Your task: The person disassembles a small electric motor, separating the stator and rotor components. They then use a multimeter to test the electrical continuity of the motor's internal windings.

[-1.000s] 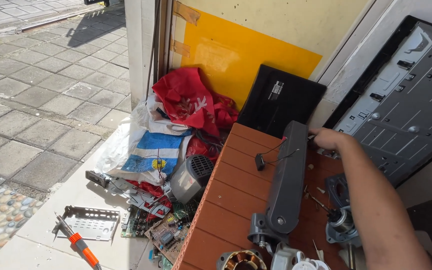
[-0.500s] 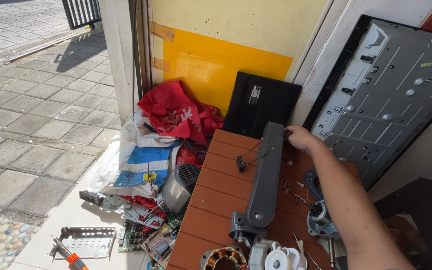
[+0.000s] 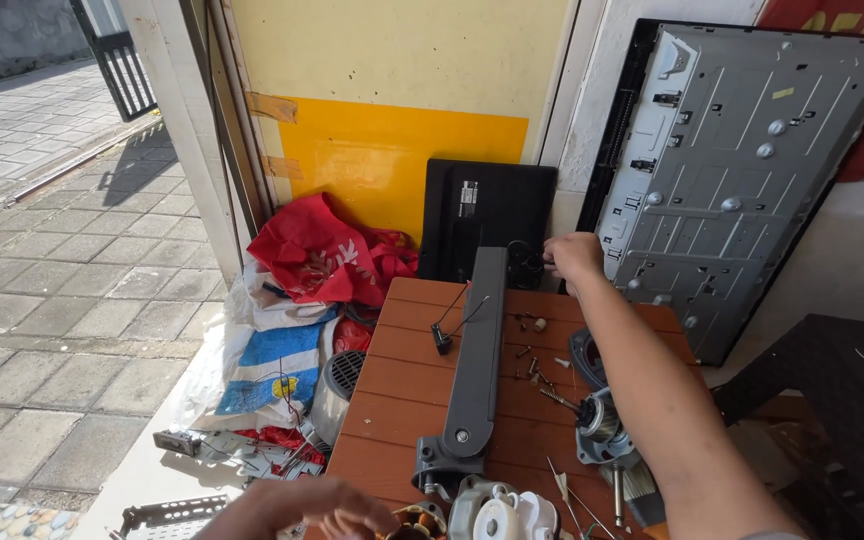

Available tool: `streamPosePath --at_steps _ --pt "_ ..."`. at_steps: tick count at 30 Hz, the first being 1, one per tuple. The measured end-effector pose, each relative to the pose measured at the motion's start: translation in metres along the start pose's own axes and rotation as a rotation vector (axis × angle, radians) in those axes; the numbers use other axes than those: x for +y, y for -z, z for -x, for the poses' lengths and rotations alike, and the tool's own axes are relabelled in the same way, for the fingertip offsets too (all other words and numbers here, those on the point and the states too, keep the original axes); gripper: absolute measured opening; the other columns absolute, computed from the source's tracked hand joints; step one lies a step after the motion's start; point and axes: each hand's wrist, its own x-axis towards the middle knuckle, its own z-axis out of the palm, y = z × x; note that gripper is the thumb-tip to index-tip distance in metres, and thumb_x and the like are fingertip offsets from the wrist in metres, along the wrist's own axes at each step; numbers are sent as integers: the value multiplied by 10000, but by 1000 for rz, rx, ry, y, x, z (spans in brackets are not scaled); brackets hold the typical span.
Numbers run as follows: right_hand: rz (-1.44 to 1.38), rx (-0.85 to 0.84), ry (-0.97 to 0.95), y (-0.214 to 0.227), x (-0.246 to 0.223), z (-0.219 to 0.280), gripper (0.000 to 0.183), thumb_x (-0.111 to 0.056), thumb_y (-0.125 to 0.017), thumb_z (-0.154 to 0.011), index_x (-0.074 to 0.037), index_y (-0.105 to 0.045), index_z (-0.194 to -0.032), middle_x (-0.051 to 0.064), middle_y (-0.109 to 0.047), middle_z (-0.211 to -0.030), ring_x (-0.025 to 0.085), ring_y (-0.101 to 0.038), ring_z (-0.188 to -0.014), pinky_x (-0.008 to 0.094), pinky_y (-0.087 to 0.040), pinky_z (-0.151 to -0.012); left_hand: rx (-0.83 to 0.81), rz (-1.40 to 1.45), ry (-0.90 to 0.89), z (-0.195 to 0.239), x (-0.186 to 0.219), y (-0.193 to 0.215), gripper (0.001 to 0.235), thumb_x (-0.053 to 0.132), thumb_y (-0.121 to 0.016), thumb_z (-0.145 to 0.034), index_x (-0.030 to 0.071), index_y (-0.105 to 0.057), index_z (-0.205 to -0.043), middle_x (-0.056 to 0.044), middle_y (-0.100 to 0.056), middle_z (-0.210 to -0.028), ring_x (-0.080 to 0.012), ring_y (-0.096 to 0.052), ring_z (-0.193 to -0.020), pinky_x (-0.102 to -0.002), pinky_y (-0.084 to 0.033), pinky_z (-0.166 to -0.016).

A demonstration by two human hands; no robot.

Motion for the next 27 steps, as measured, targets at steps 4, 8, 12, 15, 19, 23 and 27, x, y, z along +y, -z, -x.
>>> streamPosePath --at_steps 4,8,12,15,19,23,27 --pt "-16 56 27 4 -12 20 83 -90 -668 -866 -49 -724 -820 76 -689 -736 187 -685 -654 284 -528 -569 308 100 -245 -85 49 29 462 491 -562 -886 149 -815 -1065 -27 -862 -1048 -139 -812 -940 -323 -660 -875" --pt "0 19 133 6 -4 15 193 -91 -680 -795 1 -708 -962 87 -675 -704 173 -705 -701 320 -626 -659 465 15 -281 -197 61 40 500 365 -607 -968 46 -618 -1353 -226 -675 -1268 -447 -591 -1284 -598 -487 -1028" --pt "133 45 165 14 -12 39 243 -101 -659 -790 -10 -719 -1008 84 -664 -727 195 -696 -715 331 -598 -618 491 -559 -256 -334 38 39 747 179 -649 -800 167 -447 -1519 -143 -574 -1395 -397 -476 -1393 -590 -480 -1053" --pt "212 79 197 15 -17 40 256 -149 -631 -806 -32 -734 -1010 121 -692 -809 268 -718 -823 370 -602 -664 471 -742 -230 -373 65 29 860 115 -572 -743 152 -350 -1573 -132 -503 -1490 -358 -376 -1472 -546 -402 -1129" --pt "313 128 181 25 -19 46 350 -228 -554 -893 -37 -724 -1132 174 -711 -1024 339 -714 -1001 430 -605 -794 398 -761 -260 -445 64 21 913 119 -594 -740 167 -307 -1605 -115 -523 -1511 -336 -358 -1502 -555 -347 -1176" --pt "202 119 195 14 -40 70 341 -198 -438 -948 -14 -647 -1144 171 -724 -1007 235 -772 -857 376 -631 -777 367 -818 -178 -467 56 26 796 214 -650 -735 276 -469 -1507 -46 -577 -1455 -283 -417 -1460 -516 -394 -1153" --pt "214 118 256 11 -37 67 307 -223 -458 -965 -24 -646 -1103 147 -744 -855 243 -775 -775 393 -620 -743 353 -863 -124 -464 65 24 685 408 -794 -727 330 -635 -1389 -39 -583 -1384 -298 -520 -1335 -539 -510 -1049"
